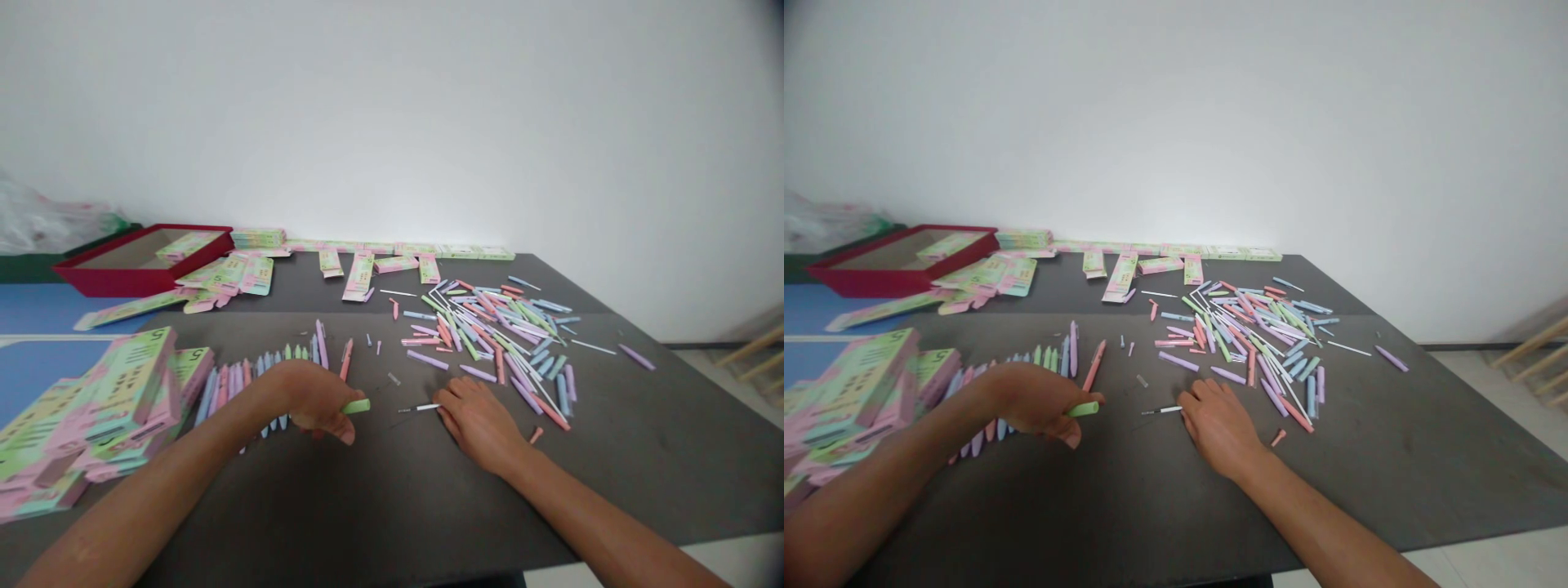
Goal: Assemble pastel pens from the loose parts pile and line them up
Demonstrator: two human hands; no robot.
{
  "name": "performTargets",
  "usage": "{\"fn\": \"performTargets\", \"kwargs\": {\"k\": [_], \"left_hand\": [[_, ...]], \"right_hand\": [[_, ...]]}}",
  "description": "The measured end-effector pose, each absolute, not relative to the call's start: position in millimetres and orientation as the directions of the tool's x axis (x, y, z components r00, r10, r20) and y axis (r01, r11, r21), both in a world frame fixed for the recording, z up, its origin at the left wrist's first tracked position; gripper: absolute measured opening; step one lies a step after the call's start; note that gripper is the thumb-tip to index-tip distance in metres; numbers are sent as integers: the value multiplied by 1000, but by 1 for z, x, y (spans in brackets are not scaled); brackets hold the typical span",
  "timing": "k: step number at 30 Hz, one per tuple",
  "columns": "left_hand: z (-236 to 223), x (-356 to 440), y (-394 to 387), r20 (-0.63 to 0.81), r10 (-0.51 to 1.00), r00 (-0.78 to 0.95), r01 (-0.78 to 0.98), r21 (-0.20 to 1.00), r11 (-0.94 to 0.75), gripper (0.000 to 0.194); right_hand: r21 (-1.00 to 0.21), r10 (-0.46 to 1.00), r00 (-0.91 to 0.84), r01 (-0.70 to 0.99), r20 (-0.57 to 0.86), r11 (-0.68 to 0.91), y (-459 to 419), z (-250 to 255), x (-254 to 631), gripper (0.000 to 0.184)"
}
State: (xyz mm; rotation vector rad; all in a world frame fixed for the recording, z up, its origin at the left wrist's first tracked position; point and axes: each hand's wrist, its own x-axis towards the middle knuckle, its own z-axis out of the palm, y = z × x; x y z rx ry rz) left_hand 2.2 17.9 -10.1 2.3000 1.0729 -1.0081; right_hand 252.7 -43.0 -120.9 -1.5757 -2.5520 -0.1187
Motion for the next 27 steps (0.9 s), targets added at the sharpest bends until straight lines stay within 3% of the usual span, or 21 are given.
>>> {"fn": "performTargets", "kwargs": {"k": [16, 27], "left_hand": [[-5, 6, 12, -745, 486, 456, 757, 38, -652, 69], [-1, 6, 10, -725, 502, 471, 737, 11, -676, 69]], "right_hand": [[0, 858, -477, 874, 193, 486, -43, -123, 241, 12], [66, 830, -533, 846, 166, 530, -39, -125, 226, 10]]}}
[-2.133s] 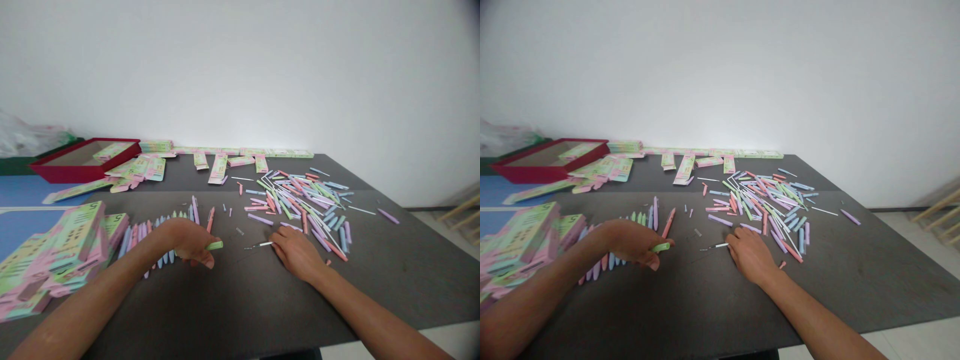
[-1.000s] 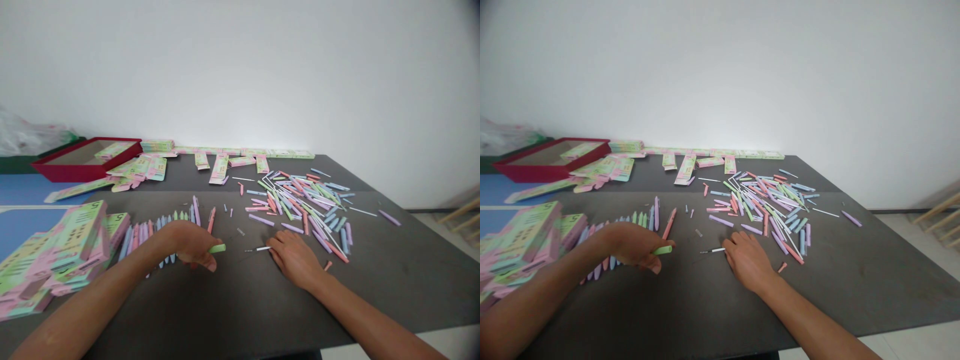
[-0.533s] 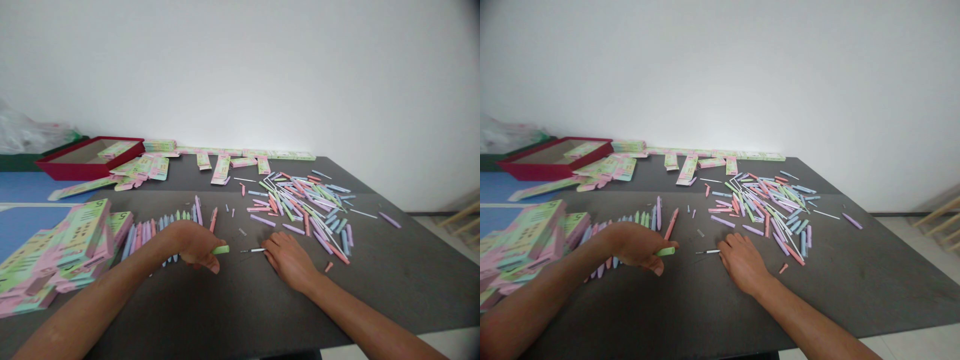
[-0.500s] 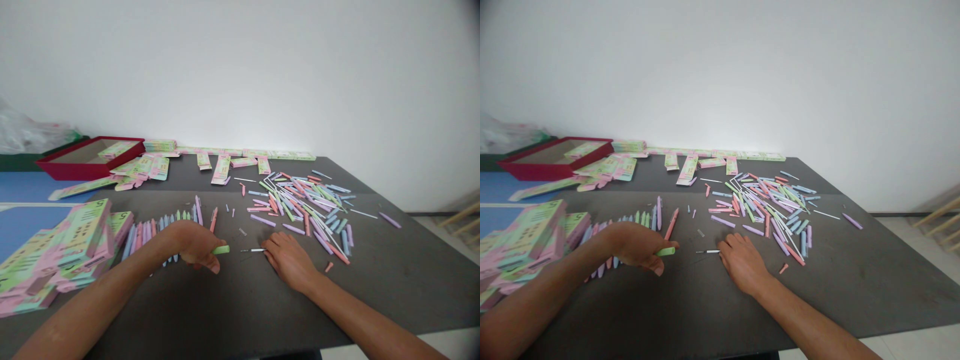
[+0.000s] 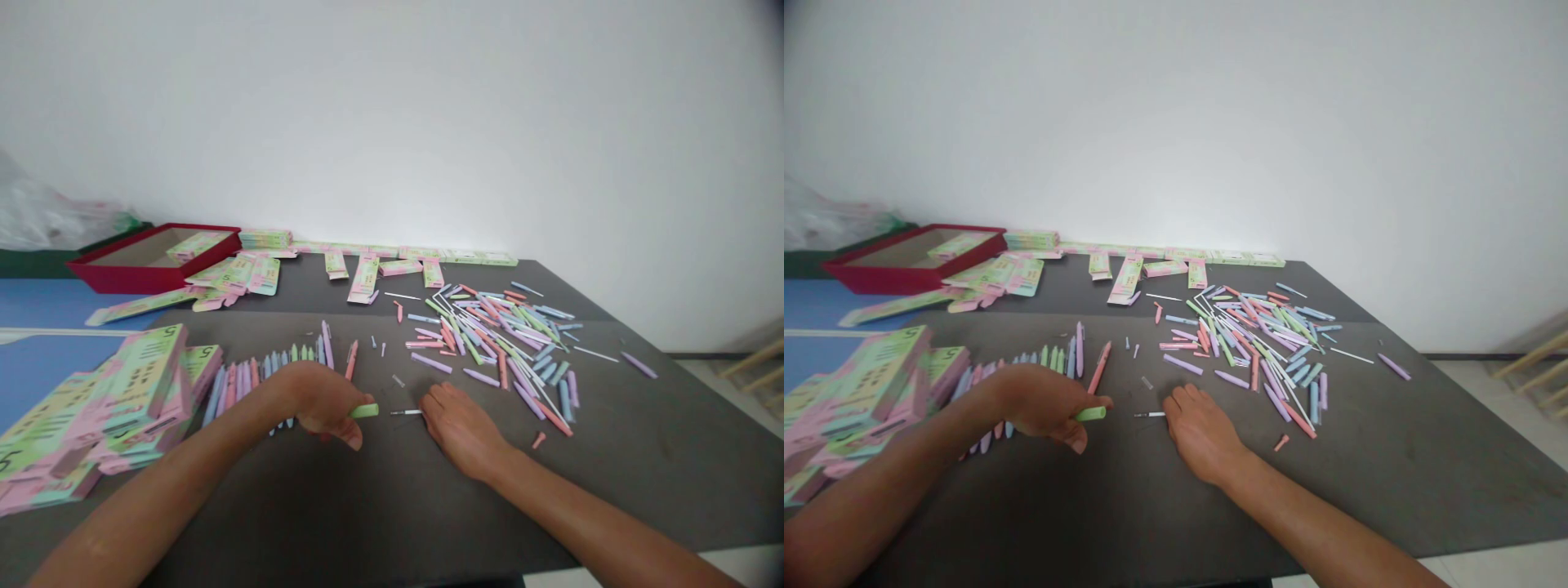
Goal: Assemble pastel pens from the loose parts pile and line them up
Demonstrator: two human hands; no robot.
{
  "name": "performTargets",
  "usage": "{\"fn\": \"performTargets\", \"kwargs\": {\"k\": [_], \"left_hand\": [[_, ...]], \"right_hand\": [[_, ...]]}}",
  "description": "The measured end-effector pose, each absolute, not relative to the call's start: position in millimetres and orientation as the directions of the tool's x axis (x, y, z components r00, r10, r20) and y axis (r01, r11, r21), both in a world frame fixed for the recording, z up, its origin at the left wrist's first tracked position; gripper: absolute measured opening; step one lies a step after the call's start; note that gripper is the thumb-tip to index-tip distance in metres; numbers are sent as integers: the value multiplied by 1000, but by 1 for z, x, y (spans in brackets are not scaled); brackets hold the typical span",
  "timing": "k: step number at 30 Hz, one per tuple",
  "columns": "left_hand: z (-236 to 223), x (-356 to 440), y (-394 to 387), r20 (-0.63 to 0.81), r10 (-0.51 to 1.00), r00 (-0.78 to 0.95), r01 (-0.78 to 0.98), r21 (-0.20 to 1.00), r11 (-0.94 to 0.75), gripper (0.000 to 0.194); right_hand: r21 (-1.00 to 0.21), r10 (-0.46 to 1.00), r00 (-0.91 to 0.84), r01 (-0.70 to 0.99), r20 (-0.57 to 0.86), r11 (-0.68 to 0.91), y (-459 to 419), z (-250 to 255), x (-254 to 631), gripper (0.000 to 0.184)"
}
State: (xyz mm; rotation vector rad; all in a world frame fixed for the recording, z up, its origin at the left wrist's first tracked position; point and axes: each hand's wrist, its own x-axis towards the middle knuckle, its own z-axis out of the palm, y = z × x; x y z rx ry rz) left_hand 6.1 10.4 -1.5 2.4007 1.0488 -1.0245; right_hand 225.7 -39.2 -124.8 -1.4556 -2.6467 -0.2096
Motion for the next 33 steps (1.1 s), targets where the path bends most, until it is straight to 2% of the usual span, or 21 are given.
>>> {"fn": "performTargets", "kwargs": {"k": [5, 7, 11, 16, 21, 25, 28, 33], "left_hand": [[-1, 5, 9, -715, 498, 490, 733, 28, -680, 68], [0, 4, 9, -718, 498, 487, 740, 37, -671, 68], [0, 2, 11, -701, 515, 492, 755, 50, -654, 69], [-1, 1, 13, -710, 500, 496, 761, 79, -644, 69], [4, 3, 11, -708, 501, 498, 766, 87, -637, 69], [7, -1, 13, -708, 499, 500, 780, 119, -614, 68], [6, -7, 17, -692, 490, 530, 783, 178, -596, 66], [7, -13, 17, -665, 480, 572, 784, 271, -559, 51]], "right_hand": [[11, 839, -527, 847, 136, 531, -36, -125, 225, 11], [-48, 851, -499, 858, 161, 512, -34, -124, 227, 10], [-347, 898, -368, 831, 242, 434, -29, -115, 229, 10], [-690, 928, -255, 621, 272, 372, -23, -96, 227, 9], [-917, 931, -256, 236, 261, 322, -23, -87, 214, 5], [-949, 914, -256, -85, 314, 302, -26, -77, 195, 8], [-934, 908, -234, -181, 346, 309, -29, -66, 182, 14], [-884, 904, -150, -321, 401, 339, -29, -63, 163, 13]]}}
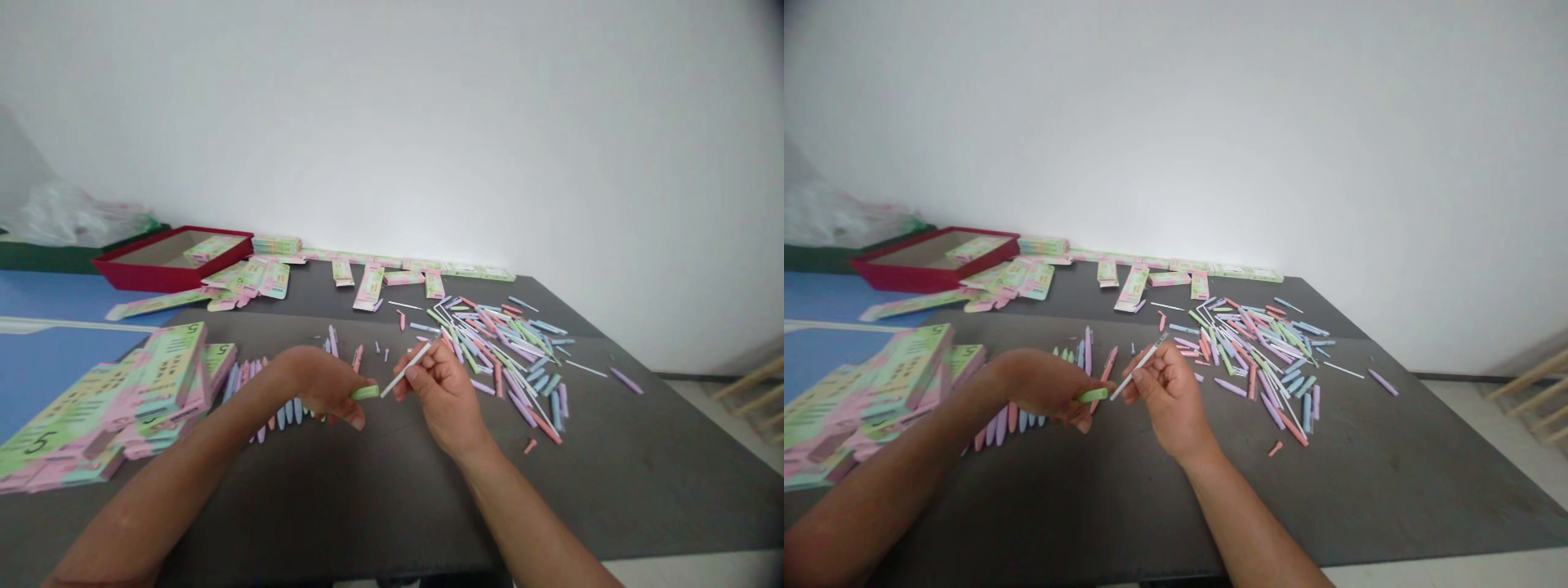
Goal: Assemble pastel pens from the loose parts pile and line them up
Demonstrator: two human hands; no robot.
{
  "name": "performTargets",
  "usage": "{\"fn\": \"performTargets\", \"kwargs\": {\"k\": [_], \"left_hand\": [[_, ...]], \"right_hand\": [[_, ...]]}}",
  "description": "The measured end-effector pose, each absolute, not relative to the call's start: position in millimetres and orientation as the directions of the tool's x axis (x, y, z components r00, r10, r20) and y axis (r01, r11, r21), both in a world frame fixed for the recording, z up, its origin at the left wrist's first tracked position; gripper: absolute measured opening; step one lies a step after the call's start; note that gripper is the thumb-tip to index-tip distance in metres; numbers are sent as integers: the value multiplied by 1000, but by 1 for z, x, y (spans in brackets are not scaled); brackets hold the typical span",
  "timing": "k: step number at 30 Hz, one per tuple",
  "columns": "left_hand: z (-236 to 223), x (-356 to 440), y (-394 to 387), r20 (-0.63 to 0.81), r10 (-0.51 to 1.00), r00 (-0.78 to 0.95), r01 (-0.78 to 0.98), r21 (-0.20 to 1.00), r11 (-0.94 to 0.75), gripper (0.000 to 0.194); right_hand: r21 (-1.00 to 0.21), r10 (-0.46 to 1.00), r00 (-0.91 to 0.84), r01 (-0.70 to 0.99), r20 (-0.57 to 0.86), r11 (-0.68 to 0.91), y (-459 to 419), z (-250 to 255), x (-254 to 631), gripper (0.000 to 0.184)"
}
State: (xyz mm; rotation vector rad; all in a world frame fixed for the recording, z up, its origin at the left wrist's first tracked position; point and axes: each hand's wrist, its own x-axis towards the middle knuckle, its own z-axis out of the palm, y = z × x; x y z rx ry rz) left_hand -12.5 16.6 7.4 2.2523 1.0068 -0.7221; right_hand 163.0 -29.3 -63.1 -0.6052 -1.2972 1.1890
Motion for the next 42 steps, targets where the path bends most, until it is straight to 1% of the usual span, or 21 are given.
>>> {"fn": "performTargets", "kwargs": {"k": [2, 4, 7, 11, 15, 20, 25, 28, 32, 35, 39, 42], "left_hand": [[9, -14, 15, -650, 482, 588, 775, 281, -566, 41], [10, -16, 15, -633, 476, 610, 762, 303, -572, 34], [11, -20, 16, -609, 475, 636, 747, 332, -576, 28], [13, -22, 17, -587, 478, 653, 729, 317, -606, 21], [16, -20, 16, -608, 480, 633, 735, 275, -620, 25], [16, -18, 17, -617, 456, 642, 728, 304, -614, 24], [17, -16, 17, -639, 432, 636, 724, 301, -620, 23], [20, -15, 16, -652, 421, 631, 721, 291, -629, 23], [24, -15, 15, -643, 417, 643, 723, 328, -609, 25], [24, -16, 15, -634, 427, 645, 727, 339, -597, 30], [24, -16, 16, -641, 407, 651, 715, 338, -612, 29], [25, -15, 16, -636, 423, 645, 713, 302, -633, 29]], "right_hand": [[-864, 911, -109, -378, 398, 332, -29, -65, 156, 13], [-855, 917, -73, -397, 392, 334, -30, -66, 152, 14], [-847, 915, -15, -385, 403, 367, -33, -62, 150, 14], [-837, 905, 24, -368, 426, 404, -36, -54, 151, 11], [-839, 904, -24, -384, 426, 385, -39, -58, 145, 9], [-854, 910, -26, -357, 414, 378, -45, -72, 132, 11], [-868, 926, -77, -385, 370, 315, -49, -79, 121, 11], [-865, 925, -90, -398, 369, 306, -50, -80, 118, 11], [-864, 918, -114, -399, 380, 308, -52, -80, 122, 24], [-876, 925, -119, -382, 361, 293, -54, -81, 126, 28], [-877, 920, -138, -382, 366, 292, -54, -84, 126, 23], [-876, 917, -115, -361, 381, 319, -52, -84, 123, 15]]}}
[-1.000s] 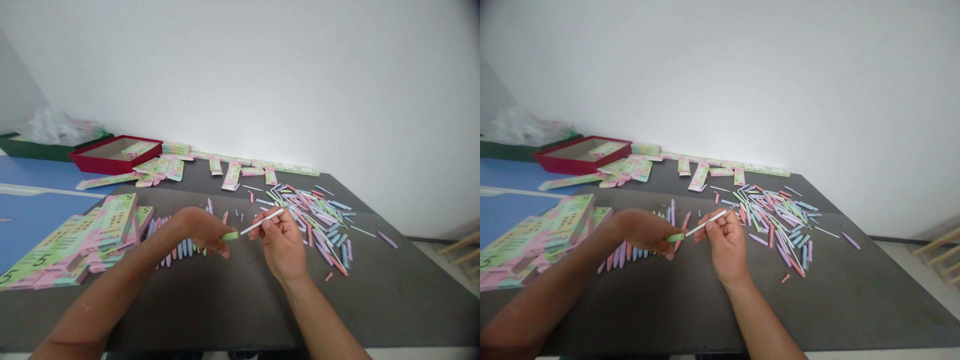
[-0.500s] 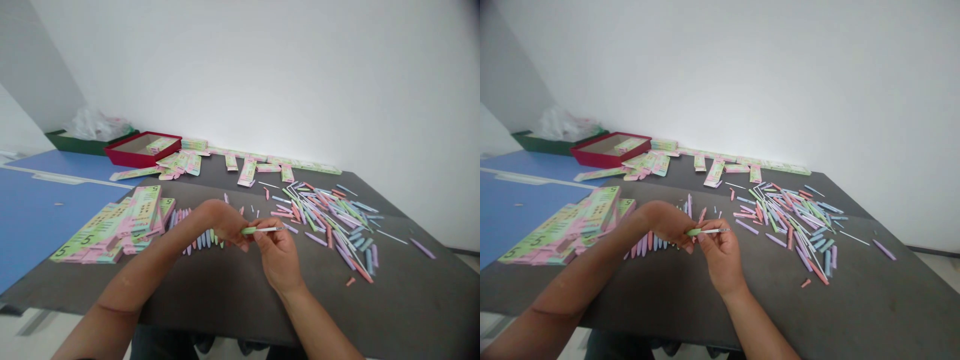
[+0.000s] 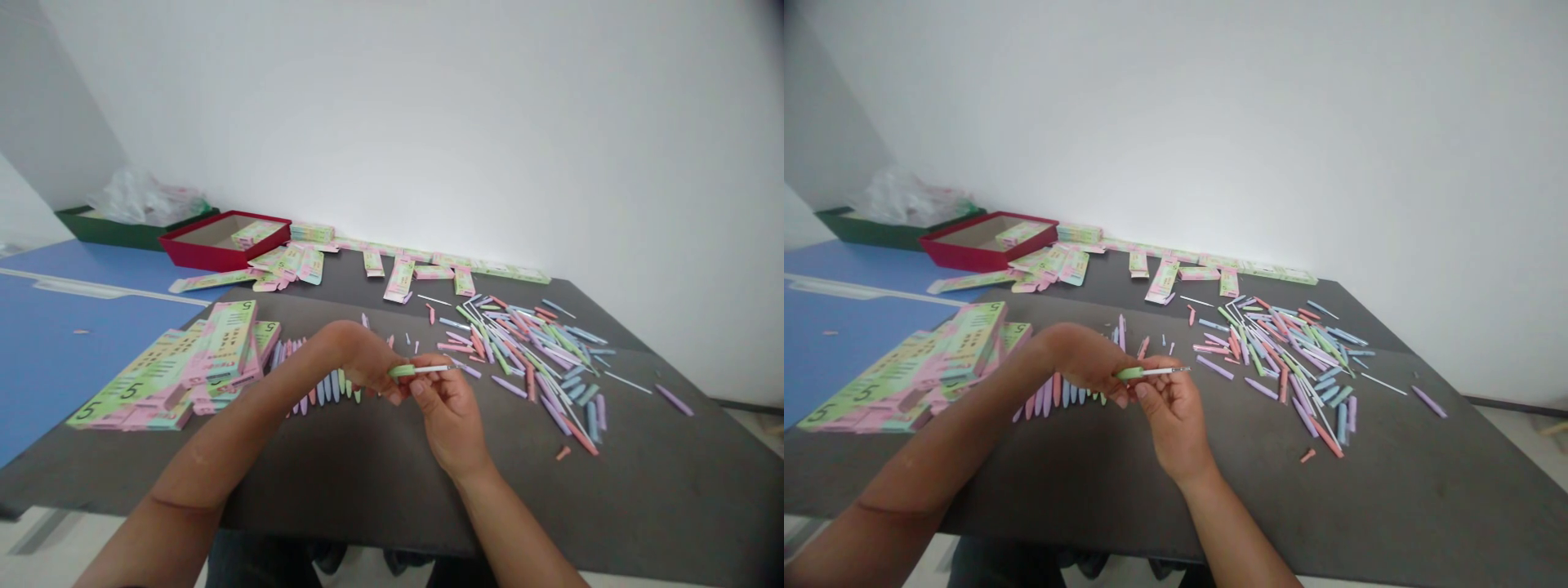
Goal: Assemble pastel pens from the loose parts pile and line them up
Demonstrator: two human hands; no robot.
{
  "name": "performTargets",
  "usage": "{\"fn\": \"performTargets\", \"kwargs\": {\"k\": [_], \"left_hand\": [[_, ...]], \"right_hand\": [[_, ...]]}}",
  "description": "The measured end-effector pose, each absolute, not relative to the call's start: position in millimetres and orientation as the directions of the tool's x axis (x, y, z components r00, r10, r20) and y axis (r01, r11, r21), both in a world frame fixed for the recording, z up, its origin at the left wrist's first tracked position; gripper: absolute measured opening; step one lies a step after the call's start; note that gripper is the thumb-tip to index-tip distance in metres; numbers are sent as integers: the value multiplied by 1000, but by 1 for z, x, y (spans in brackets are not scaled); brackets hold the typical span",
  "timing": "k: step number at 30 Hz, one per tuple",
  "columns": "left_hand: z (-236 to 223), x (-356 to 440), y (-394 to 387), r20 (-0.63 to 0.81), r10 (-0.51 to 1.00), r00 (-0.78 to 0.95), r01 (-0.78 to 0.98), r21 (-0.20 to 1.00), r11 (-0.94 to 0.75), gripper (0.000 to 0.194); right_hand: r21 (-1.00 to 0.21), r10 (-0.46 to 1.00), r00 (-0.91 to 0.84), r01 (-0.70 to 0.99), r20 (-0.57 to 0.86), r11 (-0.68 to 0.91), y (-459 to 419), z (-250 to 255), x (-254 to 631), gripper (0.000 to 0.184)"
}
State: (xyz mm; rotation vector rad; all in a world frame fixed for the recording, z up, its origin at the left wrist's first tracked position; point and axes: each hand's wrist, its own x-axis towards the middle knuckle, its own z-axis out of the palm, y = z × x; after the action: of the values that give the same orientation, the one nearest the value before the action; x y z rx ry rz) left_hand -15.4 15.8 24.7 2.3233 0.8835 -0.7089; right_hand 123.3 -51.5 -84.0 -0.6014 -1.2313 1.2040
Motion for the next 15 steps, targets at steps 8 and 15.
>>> {"fn": "performTargets", "kwargs": {"k": [8, 15], "left_hand": [[20, -17, 22, -527, 424, 737, 646, 362, -672, 29], [18, -18, 26, -484, 439, 757, 642, 422, -640, 27]], "right_hand": [[-878, 906, -24, -258, 423, 403, -44, -76, 110, 10], [-903, 906, -19, -100, 422, 419, -36, -64, 112, 11]]}}
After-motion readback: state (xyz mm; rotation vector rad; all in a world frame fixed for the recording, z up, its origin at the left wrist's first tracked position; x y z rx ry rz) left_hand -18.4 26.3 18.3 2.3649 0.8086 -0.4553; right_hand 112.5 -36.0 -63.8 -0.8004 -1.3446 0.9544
